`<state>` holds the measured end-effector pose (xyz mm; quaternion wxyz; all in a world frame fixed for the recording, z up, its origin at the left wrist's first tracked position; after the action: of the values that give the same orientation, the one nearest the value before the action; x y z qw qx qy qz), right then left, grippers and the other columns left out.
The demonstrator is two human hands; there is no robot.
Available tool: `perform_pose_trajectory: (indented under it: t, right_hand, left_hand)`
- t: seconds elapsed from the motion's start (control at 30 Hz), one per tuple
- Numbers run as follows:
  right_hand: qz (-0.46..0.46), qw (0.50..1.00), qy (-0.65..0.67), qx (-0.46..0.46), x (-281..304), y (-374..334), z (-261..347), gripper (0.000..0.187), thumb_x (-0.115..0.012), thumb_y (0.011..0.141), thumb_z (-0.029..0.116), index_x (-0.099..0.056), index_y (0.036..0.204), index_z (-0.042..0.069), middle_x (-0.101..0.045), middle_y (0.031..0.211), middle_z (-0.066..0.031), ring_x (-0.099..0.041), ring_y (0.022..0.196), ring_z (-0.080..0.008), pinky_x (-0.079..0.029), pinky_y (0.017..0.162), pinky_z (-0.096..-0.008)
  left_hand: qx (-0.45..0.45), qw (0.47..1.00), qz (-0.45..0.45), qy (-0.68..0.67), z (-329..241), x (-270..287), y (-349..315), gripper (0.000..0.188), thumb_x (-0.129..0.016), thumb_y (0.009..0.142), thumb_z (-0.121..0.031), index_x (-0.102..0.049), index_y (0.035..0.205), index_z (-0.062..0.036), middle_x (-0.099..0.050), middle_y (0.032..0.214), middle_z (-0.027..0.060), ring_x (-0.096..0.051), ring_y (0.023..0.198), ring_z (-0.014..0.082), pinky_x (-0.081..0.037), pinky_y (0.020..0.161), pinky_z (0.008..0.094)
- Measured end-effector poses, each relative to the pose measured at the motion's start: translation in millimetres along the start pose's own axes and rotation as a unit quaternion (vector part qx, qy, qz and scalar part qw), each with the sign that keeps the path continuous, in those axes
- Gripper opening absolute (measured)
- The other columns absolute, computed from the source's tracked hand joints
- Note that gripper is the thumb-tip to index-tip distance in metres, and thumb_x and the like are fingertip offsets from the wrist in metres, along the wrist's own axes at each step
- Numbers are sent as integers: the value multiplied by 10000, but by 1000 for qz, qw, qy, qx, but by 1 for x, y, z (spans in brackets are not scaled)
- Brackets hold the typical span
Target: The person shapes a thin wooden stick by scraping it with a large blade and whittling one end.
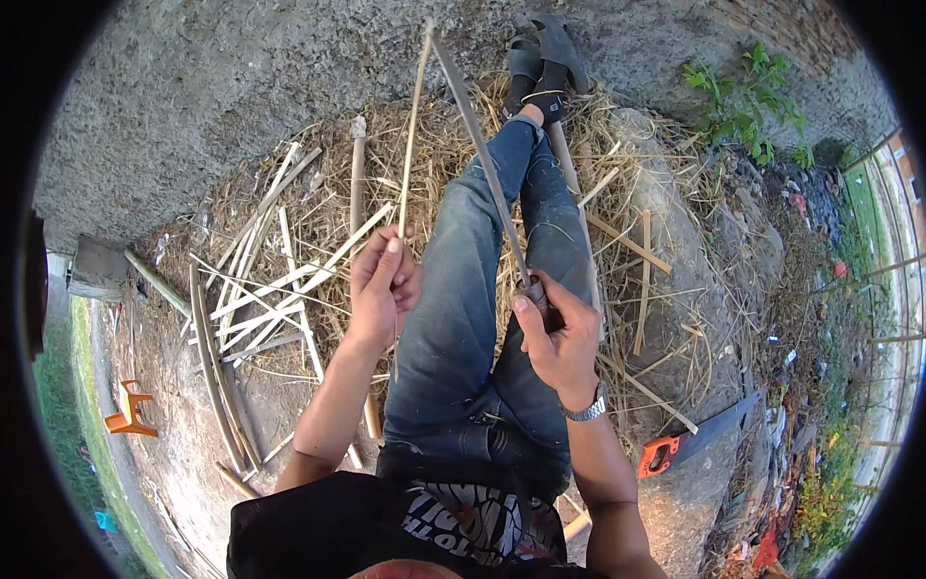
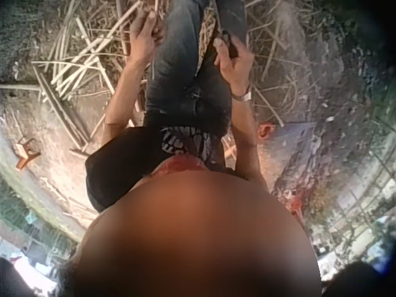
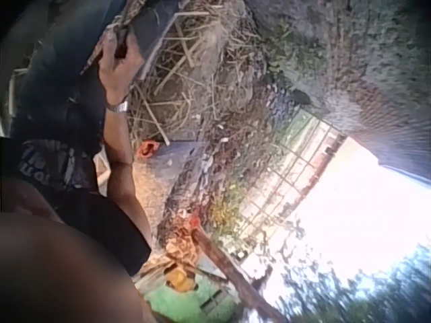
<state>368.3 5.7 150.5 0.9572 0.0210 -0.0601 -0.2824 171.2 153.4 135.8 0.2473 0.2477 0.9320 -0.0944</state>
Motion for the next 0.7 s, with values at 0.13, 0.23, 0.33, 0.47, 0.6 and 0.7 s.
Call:
perform_pose_trajectory:
  t: [0.13, 0.23, 0.33, 0.47, 0.6, 0.7]
  right_hand:
    - [35, 983, -99, 153, -8, -5, 17, 408, -786, 948, 205, -721, 1271, -36, -672, 732, -63, -596, 533, -112, -464, 519, -268]
    - [69, 956, -186, 217, -20, -16, 25, 443, -821, 918, 257, -742, 1312, 70, -676, 748, -84, -632, 572, -167, -489, 523, -298]
    - [109, 914, -293, 257, -31, -25, 7, 451, -869, 857, 379, -773, 1289, 287, -643, 762, 10, -639, 558, -199, -536, 514, -342]
    - [118, 825, -412, 368, -29, -28, -8, 424, -869, 836, 416, -783, 1249, 374, -612, 841, 43, -637, 552, -168, -542, 507, -324]
    - [8, 879, -389, 275, 8, 34, -34, 353, -844, 894, 326, -794, 1240, 275, -667, 728, -30, -656, 556, -226, -536, 517, -349]
    - [-14, 932, -268, 242, 30, 50, -55, 349, -815, 943, 192, -765, 1275, 94, -751, 794, -121, -709, 640, -175, -533, 589, -334]
  left_hand:
    - [55, 998, 4, -16, 27, -4, -17, 219, -497, 1146, -225, -583, 1295, -89, -379, 740, -42, -299, 539, 42, -217, 450, 201]
    - [87, 996, -12, -13, 36, -10, -31, 203, -519, 1140, -215, -611, 1254, -75, -404, 751, -39, -305, 550, 40, -208, 455, 207]
    - [140, 990, 9, -29, 62, 2, -47, 208, -542, 1134, -224, -634, 1245, -74, -418, 754, -46, -315, 556, 35, -208, 462, 209]
    - [203, 979, -17, -1, 68, 19, -86, 276, -515, 1146, -222, -624, 1258, 5, -418, 723, -33, -333, 549, 39, -246, 452, 220]
    - [260, 965, 25, 29, 79, 48, -143, 350, -491, 1151, -191, -602, 1374, 55, -381, 647, -44, -298, 504, 37, -247, 430, 230]
    - [225, 971, 31, 77, 67, 66, -155, 344, -480, 1152, -181, -613, 1363, 56, -387, 635, -48, -299, 488, 39, -248, 427, 231]
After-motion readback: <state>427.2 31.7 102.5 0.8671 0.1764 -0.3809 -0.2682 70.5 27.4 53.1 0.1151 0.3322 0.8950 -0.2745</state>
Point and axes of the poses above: each hand's wrist, its own y-axis towards the middle knuckle, its own x-axis out of the back of the hand, z = x × y, the point moved 9 cm from there along y, towards the middle knuckle
